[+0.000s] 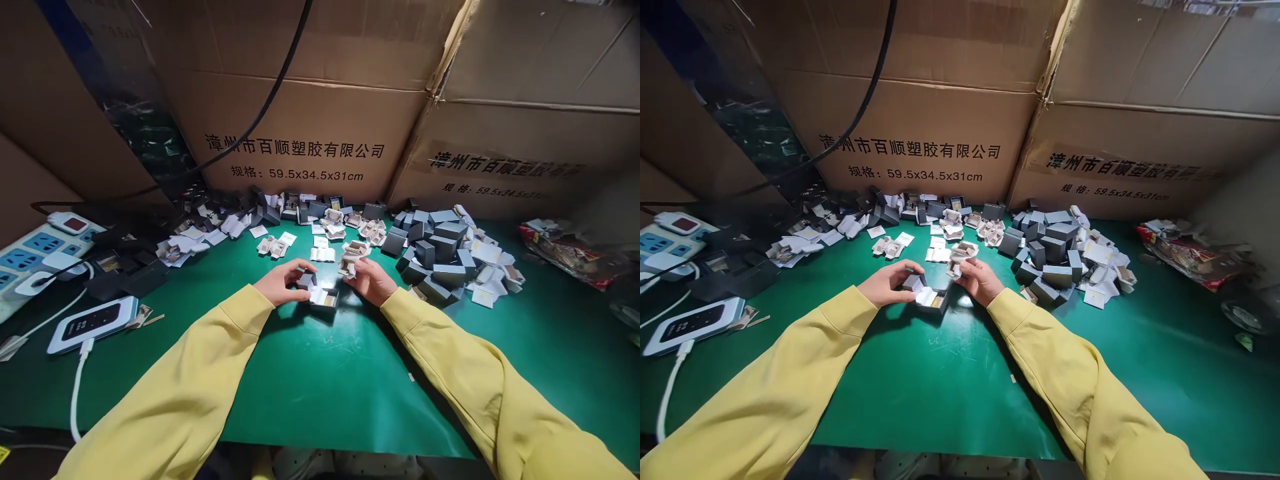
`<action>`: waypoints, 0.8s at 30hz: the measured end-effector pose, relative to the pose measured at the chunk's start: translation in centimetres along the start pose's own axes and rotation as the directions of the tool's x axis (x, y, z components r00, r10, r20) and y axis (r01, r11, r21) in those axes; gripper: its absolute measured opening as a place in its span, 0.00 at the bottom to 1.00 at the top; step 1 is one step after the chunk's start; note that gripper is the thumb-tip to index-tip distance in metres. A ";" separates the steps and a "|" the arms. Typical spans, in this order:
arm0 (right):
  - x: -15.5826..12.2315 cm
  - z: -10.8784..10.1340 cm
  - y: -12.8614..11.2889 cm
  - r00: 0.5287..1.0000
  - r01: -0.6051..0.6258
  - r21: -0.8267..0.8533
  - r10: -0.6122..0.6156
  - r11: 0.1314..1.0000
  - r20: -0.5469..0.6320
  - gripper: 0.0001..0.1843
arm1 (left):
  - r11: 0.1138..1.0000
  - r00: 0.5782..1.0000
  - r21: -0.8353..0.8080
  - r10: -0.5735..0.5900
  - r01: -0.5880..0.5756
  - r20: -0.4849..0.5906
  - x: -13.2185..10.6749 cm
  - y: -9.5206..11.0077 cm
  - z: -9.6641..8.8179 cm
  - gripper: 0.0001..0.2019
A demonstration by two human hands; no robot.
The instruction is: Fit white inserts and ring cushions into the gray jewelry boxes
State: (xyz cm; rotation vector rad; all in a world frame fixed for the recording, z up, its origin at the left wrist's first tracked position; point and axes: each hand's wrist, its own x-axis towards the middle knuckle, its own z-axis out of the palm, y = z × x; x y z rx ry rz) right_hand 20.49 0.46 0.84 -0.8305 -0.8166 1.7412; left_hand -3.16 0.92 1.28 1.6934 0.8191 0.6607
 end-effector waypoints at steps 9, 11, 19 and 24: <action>0.0 0.2 1.3 0.982 0.189 -0.310 -0.181 0.932 0.054 0.26 | 0.912 0.937 0.331 0.308 -0.241 -0.165 0.1 0.9 2.0 0.18; -0.3 0.3 1.5 0.965 0.261 -0.419 -0.222 0.870 0.140 0.27 | 0.871 0.923 0.419 0.350 -0.258 -0.161 0.1 1.0 2.1 0.18; -1.4 1.1 1.8 0.818 0.542 -0.798 -0.385 0.262 0.429 0.16 | 0.869 0.939 0.469 0.278 -0.156 -0.202 -0.1 0.9 2.3 0.28; -1.3 0.8 1.7 0.733 0.630 -0.774 -0.374 0.058 0.568 0.15 | 0.873 0.940 0.462 0.276 -0.159 -0.199 -0.1 0.5 2.2 0.33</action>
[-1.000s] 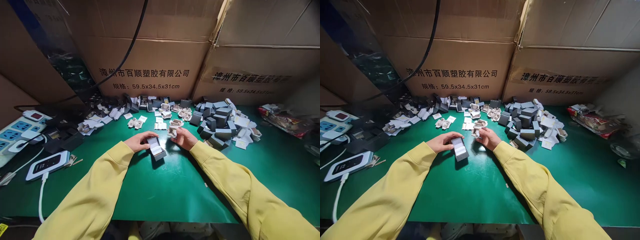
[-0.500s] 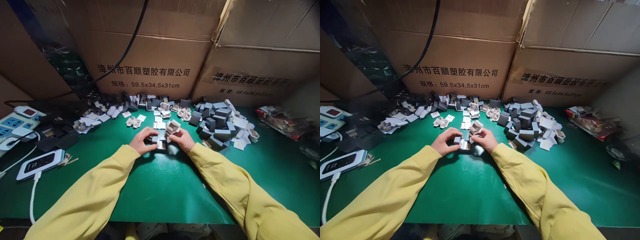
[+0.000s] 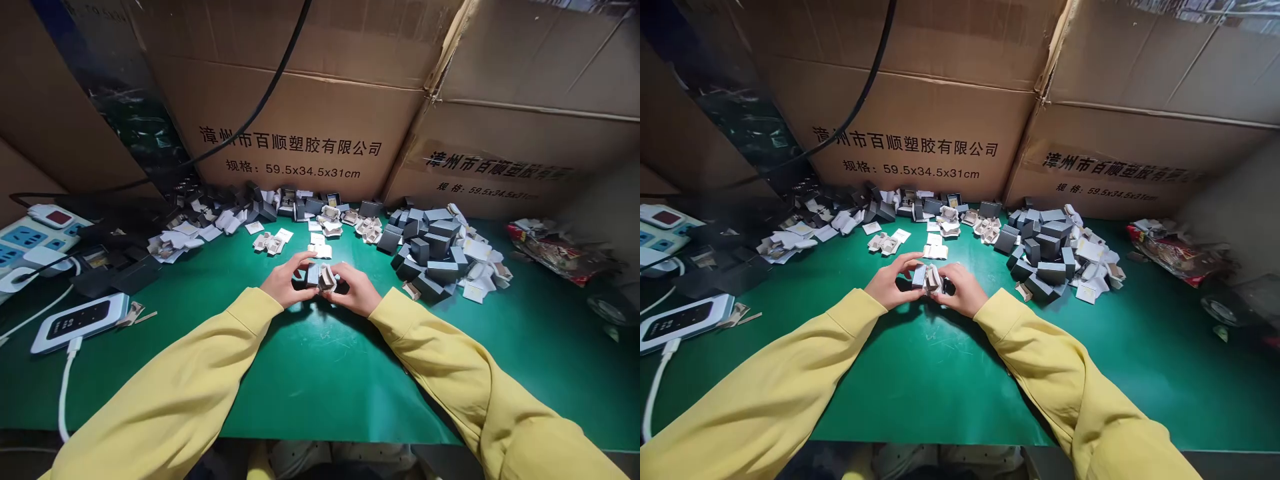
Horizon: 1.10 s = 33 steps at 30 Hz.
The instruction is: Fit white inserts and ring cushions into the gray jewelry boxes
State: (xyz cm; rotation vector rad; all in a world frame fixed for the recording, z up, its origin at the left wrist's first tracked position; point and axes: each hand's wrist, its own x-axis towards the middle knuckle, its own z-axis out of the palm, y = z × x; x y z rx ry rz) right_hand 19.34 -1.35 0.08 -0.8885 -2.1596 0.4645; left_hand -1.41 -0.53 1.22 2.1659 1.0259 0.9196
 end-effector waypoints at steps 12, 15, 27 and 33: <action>0.1 -0.3 1.6 0.972 0.225 -0.198 -0.205 0.954 0.117 0.15 | 0.999 0.999 0.021 0.036 -0.036 0.023 0.0 0.3 -0.2 0.32; 0.0 -0.2 1.3 0.973 0.224 -0.215 -0.206 0.950 0.104 0.14 | 0.999 0.999 0.009 0.039 -0.039 0.025 0.0 0.2 -0.1 0.32; 0.1 -1.0 0.6 0.995 0.085 -0.123 -0.077 0.989 0.068 0.17 | 0.999 0.998 -0.012 0.052 -0.051 0.037 0.1 0.1 -0.3 0.30; -0.1 -1.0 1.2 0.980 0.190 -0.282 -0.162 0.940 0.118 0.15 | 1.000 0.998 -0.014 0.014 -0.013 0.063 0.2 0.0 -0.4 0.32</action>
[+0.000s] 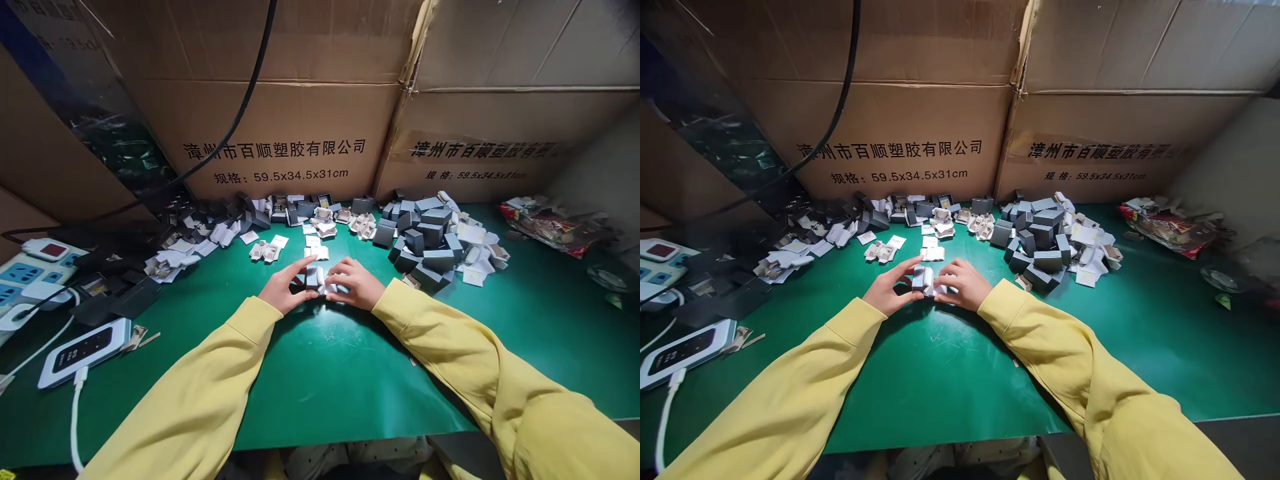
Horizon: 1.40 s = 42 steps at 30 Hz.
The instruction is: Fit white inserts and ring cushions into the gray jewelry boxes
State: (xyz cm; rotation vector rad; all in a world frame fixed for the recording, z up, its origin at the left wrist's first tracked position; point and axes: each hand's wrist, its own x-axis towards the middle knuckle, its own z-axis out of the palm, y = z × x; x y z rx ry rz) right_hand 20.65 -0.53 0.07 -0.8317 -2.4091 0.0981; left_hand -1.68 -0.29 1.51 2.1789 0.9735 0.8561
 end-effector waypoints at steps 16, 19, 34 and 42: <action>-1.5 -0.3 0.9 0.994 0.099 -0.113 -0.094 0.989 0.046 0.15 | 0.968 0.992 -0.222 -0.106 0.120 0.072 0.2 0.1 -0.1 0.31; -1.7 -0.2 0.9 0.994 0.109 -0.081 -0.106 0.991 0.037 0.17 | 0.944 0.984 -0.285 -0.144 0.167 0.101 0.3 0.2 -0.1 0.30; -1.4 -0.7 0.3 0.992 0.119 -0.096 -0.114 0.988 0.055 0.13 | 0.940 0.977 -0.271 -0.181 0.206 0.114 0.5 0.4 -0.3 0.30; -1.3 -0.5 0.0 0.986 0.152 -0.103 -0.145 0.983 0.079 0.17 | 0.934 0.978 -0.292 -0.181 0.205 0.107 0.4 0.6 -0.4 0.29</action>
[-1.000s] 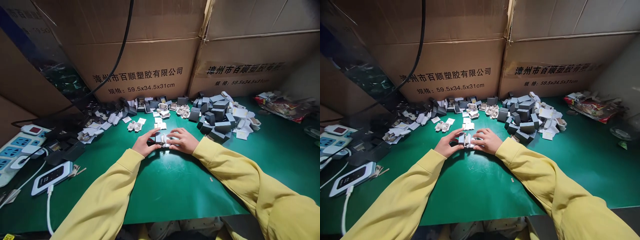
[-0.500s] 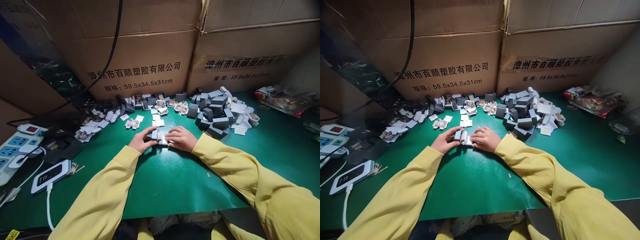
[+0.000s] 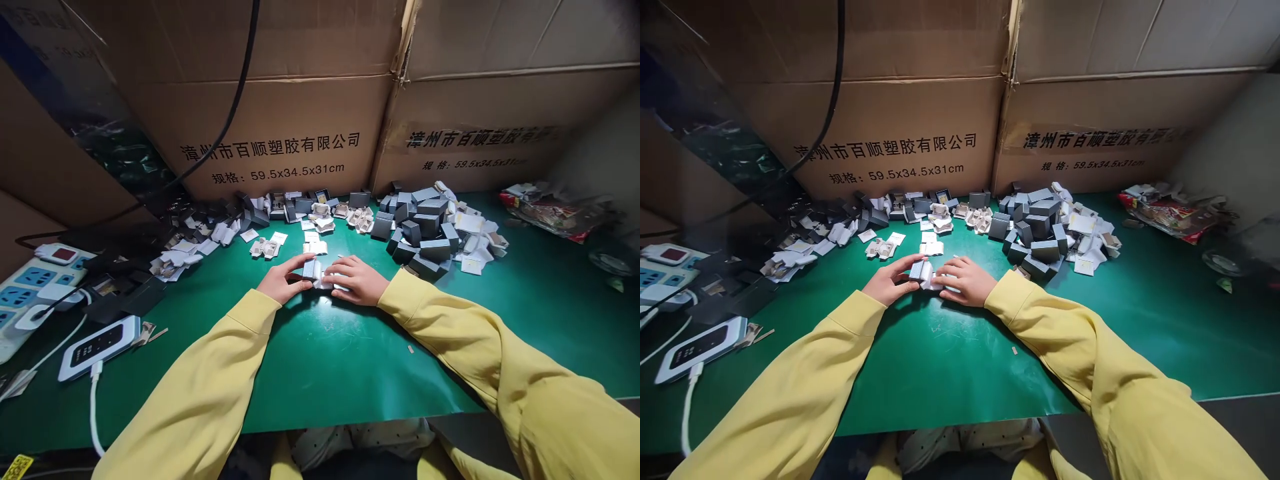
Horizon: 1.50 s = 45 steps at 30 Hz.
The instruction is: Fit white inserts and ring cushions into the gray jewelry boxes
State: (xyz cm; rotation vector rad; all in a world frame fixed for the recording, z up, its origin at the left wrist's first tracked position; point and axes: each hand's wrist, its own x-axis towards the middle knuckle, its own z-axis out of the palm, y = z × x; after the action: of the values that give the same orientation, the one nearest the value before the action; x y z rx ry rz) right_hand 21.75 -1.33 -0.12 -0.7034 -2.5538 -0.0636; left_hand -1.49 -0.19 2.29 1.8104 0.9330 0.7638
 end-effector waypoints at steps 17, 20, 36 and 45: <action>1.8 -0.3 0.1 0.984 0.069 0.002 -0.069 0.998 0.163 0.12 | 0.958 1.000 0.286 -0.021 0.019 0.003 -0.1 0.9 -0.5 0.32; 1.9 0.0 0.1 0.985 0.067 0.014 -0.068 0.998 0.159 0.10 | 0.951 1.000 0.308 -0.008 0.010 -0.008 0.0 0.7 -0.5 0.32; 1.1 0.6 -0.5 1.000 0.026 -0.007 -0.026 1.000 0.008 0.08 | 0.992 0.999 0.120 0.050 -0.047 -0.018 -0.1 -0.6 0.2 0.30; 1.1 1.3 -0.3 0.996 -0.021 0.128 0.031 0.992 -0.080 0.09 | 0.998 0.999 0.059 0.033 -0.032 -0.003 -0.1 -0.5 0.1 0.31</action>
State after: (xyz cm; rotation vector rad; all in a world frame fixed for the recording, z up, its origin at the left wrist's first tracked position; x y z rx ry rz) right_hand 20.21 -0.86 -0.68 -0.6707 -2.4455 0.0769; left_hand -1.63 -0.15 1.78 1.8800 0.9397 0.7680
